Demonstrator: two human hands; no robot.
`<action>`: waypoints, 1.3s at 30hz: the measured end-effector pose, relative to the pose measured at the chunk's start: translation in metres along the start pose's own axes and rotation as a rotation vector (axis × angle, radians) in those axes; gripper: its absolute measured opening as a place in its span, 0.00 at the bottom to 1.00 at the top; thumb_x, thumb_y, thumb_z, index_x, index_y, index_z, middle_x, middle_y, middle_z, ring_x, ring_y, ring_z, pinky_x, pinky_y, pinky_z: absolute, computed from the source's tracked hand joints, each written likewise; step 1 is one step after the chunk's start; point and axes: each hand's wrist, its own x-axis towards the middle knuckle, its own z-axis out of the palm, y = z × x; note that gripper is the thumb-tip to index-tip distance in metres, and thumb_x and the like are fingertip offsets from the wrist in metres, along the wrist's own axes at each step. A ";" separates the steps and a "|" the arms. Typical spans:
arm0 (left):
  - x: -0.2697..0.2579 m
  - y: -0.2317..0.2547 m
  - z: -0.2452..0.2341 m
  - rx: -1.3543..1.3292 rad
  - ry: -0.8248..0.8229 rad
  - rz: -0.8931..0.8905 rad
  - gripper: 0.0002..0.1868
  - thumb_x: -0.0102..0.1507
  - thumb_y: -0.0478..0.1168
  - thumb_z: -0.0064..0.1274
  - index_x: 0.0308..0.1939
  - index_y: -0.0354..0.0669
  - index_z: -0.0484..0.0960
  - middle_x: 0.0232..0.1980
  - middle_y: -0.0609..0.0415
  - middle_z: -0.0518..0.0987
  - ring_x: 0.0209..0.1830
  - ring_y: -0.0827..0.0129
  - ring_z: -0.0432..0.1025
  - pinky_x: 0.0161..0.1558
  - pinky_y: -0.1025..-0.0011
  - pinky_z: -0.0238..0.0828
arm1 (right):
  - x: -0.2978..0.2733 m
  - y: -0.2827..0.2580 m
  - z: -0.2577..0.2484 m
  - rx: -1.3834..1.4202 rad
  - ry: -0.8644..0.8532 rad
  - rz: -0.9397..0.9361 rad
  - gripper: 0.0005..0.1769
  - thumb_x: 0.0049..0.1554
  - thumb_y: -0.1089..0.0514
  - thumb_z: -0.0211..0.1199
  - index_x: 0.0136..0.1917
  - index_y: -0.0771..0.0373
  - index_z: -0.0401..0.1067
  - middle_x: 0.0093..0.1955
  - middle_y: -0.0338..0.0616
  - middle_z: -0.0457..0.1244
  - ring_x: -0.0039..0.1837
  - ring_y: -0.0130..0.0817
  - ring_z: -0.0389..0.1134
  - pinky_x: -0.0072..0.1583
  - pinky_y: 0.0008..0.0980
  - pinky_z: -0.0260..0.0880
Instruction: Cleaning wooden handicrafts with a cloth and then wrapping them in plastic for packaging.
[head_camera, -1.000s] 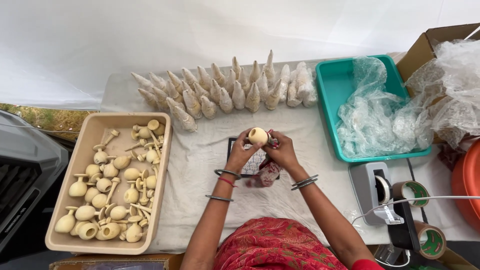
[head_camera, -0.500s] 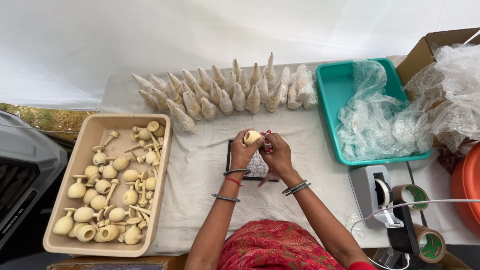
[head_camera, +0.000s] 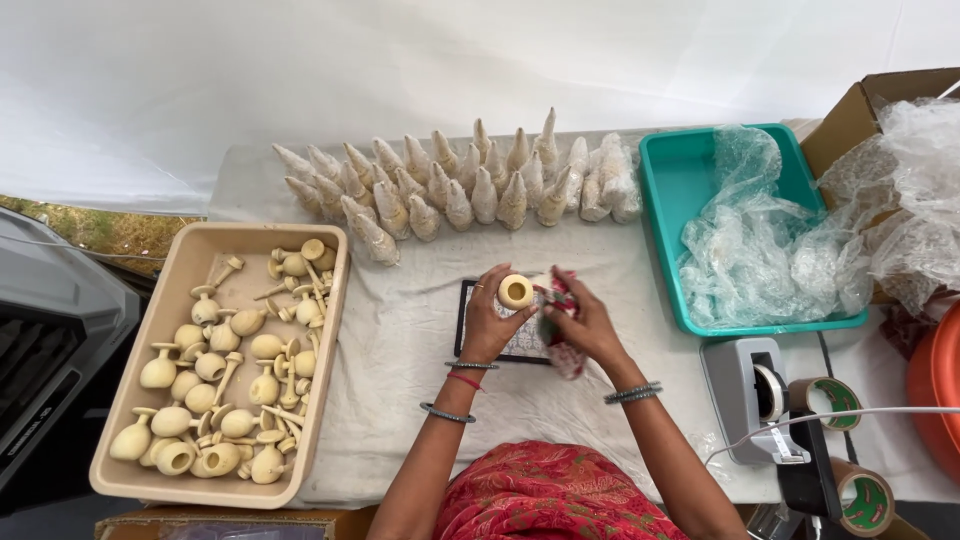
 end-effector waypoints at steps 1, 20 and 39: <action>-0.001 0.001 -0.001 0.182 0.048 0.172 0.34 0.52 0.42 0.74 0.59 0.41 0.77 0.64 0.45 0.77 0.63 0.57 0.72 0.60 0.62 0.72 | -0.003 -0.005 -0.004 -0.023 0.066 -0.135 0.39 0.55 0.60 0.69 0.77 0.59 0.60 0.67 0.47 0.63 0.65 0.32 0.65 0.64 0.35 0.67; -0.057 -0.032 0.000 0.134 0.022 -0.181 0.33 0.51 0.46 0.72 0.57 0.39 0.78 0.59 0.47 0.78 0.60 0.57 0.74 0.61 0.60 0.71 | -0.059 0.037 -0.013 -0.536 0.091 0.411 0.18 0.68 0.43 0.59 0.55 0.60 0.75 0.52 0.54 0.72 0.53 0.47 0.74 0.55 0.42 0.70; -0.147 -0.129 -0.046 -0.007 -0.025 -0.555 0.38 0.63 0.48 0.59 0.73 0.36 0.65 0.63 0.44 0.78 0.60 0.62 0.74 0.59 0.68 0.71 | 0.006 0.203 0.021 0.898 -0.196 0.714 0.31 0.61 0.51 0.74 0.65 0.77 0.66 0.49 0.54 0.64 0.43 0.40 0.67 0.38 0.34 0.68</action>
